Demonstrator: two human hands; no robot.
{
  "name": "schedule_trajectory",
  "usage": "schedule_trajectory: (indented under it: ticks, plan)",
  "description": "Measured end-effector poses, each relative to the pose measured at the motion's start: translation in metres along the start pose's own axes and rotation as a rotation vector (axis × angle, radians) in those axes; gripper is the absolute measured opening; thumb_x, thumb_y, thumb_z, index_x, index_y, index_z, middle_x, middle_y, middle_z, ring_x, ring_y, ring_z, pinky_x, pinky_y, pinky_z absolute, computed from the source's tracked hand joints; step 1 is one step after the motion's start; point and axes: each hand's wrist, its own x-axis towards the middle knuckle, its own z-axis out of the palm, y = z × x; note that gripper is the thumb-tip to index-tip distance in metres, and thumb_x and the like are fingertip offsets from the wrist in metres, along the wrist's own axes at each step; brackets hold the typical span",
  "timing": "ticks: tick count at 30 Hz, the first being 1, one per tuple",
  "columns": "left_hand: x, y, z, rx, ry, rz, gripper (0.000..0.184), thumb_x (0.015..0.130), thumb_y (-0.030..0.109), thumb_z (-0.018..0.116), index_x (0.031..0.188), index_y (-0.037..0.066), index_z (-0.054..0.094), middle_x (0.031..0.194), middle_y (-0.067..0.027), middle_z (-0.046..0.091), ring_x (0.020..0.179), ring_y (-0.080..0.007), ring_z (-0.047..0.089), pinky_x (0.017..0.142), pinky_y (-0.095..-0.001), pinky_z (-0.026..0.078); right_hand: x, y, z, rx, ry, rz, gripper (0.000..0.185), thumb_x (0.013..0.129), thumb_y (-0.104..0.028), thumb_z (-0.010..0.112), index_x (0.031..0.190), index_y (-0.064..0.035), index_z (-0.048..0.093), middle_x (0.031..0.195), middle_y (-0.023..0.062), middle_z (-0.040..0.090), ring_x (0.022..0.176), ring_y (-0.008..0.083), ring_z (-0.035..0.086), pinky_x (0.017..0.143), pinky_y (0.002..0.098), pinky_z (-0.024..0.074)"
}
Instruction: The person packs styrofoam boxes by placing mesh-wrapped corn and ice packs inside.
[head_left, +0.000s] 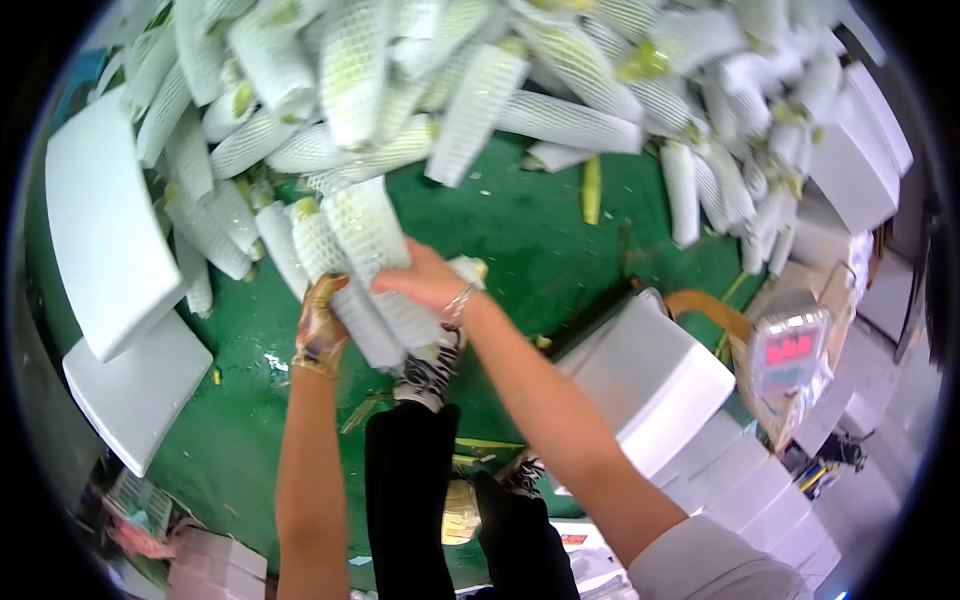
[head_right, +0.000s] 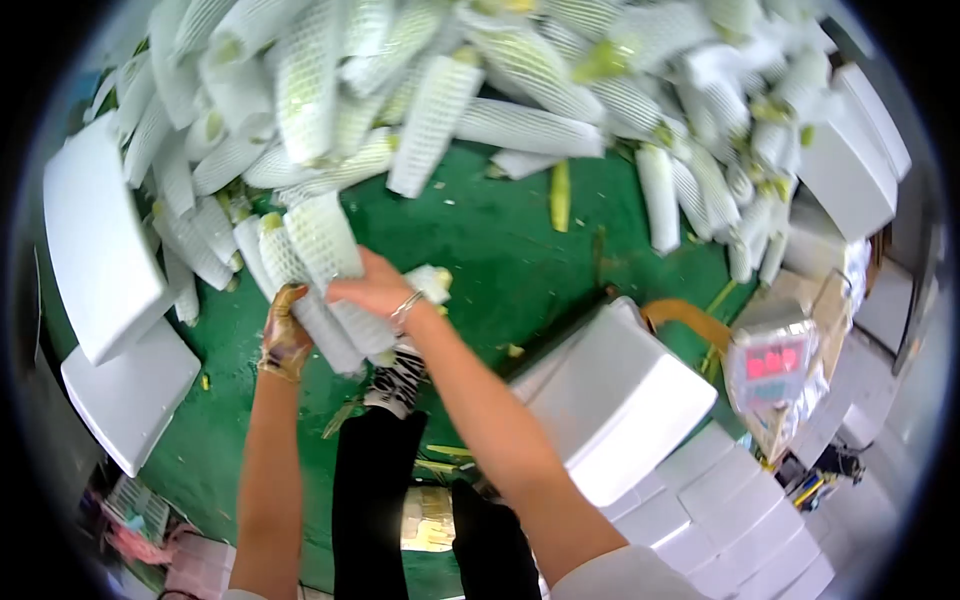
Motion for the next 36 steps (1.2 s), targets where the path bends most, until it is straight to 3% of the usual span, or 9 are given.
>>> schedule_trajectory:
  ticks: [6,10,17,20,21,25,30,34,36]
  plan:
    - [0.019,-0.021,0.004,0.294,0.069,-0.095,0.052,0.075,0.032,0.065,0.116,0.005,0.051,0.107,-0.0147,0.06,0.094,-0.0309,0.058,0.087,-0.0451,0.047,-0.04,0.045,-0.035,-0.069,0.319,0.069,0.069,0.056,-0.033,0.074,0.109,0.0049,0.052,0.107,0.0238,0.06,0.099,0.0334,0.059,0.086,0.0358,0.0468]
    - [0.036,-0.01,0.013,0.428,-0.003,-0.073,0.049,0.075,0.035,0.063,0.111,0.004,0.054,0.103,-0.0144,0.061,0.091,-0.0307,0.058,0.084,-0.0449,0.047,-0.019,0.046,-0.04,0.079,0.175,-0.01,0.069,0.061,-0.031,0.073,0.114,0.0063,0.051,0.109,0.0206,0.06,0.1,0.0277,0.059,0.086,0.0341,0.0464]
    - [-0.103,-0.008,-0.023,0.604,-0.117,0.084,0.048,0.082,0.042,0.053,0.115,0.008,0.052,0.106,-0.0142,0.06,0.094,-0.03,0.061,0.083,-0.0466,0.052,-0.172,0.055,-0.026,0.141,0.319,-0.188,0.073,0.07,-0.032,0.071,0.128,0.002,0.042,0.114,0.0215,0.058,0.104,0.0316,0.057,0.09,0.0368,0.0435]
    - [-0.234,-0.073,0.065,0.667,-0.353,-0.213,0.068,0.066,0.026,0.057,0.127,-0.001,0.042,0.122,-0.0199,0.053,0.109,-0.0322,0.056,0.091,-0.0471,0.049,-0.347,0.034,-0.033,0.369,0.484,-0.106,0.074,0.074,-0.008,0.068,0.138,-0.0002,0.032,0.12,0.0134,0.056,0.113,0.0235,0.053,0.099,0.0359,0.0396]
    - [-0.265,-0.098,0.08,0.773,-0.347,-0.286,0.078,0.06,0.021,0.052,0.132,-0.003,0.038,0.126,-0.0194,0.05,0.112,-0.0319,0.053,0.096,-0.0449,0.047,-0.396,0.031,-0.038,0.456,0.537,0.045,0.067,0.075,-0.015,0.07,0.131,0.0004,0.037,0.121,0.0158,0.053,0.112,0.0229,0.052,0.095,0.0374,0.0418]
    - [-0.287,-0.233,0.09,0.834,-0.839,-0.166,0.069,0.077,0.035,0.066,0.13,-0.002,0.042,0.117,-0.0161,0.056,0.101,-0.0235,0.06,0.087,-0.0358,0.051,-0.492,0.058,-0.096,0.469,0.887,0.094,0.055,0.074,-0.013,0.068,0.122,0.002,0.045,0.105,0.01,0.06,0.095,0.0173,0.057,0.084,0.032,0.0468]
    - [-0.251,-0.339,0.216,1.041,-0.615,-0.261,0.041,0.091,0.023,0.054,0.124,0.0,0.049,0.112,-0.0107,0.06,0.101,-0.021,0.059,0.089,-0.0346,0.05,-0.453,0.136,-0.207,0.299,0.944,0.007,0.048,0.076,-0.015,0.065,0.118,0.0016,0.048,0.103,0.0096,0.06,0.09,0.0183,0.057,0.081,0.0328,0.0469]
    - [-0.195,-0.377,0.216,0.705,-0.656,-0.069,0.05,0.084,0.017,0.061,0.127,0.0,0.044,0.111,-0.0132,0.059,0.101,-0.0228,0.058,0.087,-0.0341,0.049,-0.433,0.159,-0.233,-0.433,1.152,0.04,0.06,0.079,-0.027,0.064,0.125,0.0056,0.042,0.111,0.0201,0.055,0.098,0.0287,0.056,0.085,0.0362,0.0451]
    - [-0.193,-0.384,0.22,1.309,-0.473,0.803,0.058,0.081,0.016,0.064,0.131,-0.002,0.04,0.114,-0.0158,0.057,0.104,-0.0254,0.056,0.087,-0.0347,0.046,-0.463,0.12,-0.198,-0.743,1.222,-0.186,0.072,0.076,-0.01,0.062,0.138,0.0023,0.028,0.134,0.0217,0.037,0.116,0.0329,0.046,0.099,0.0384,0.0375]
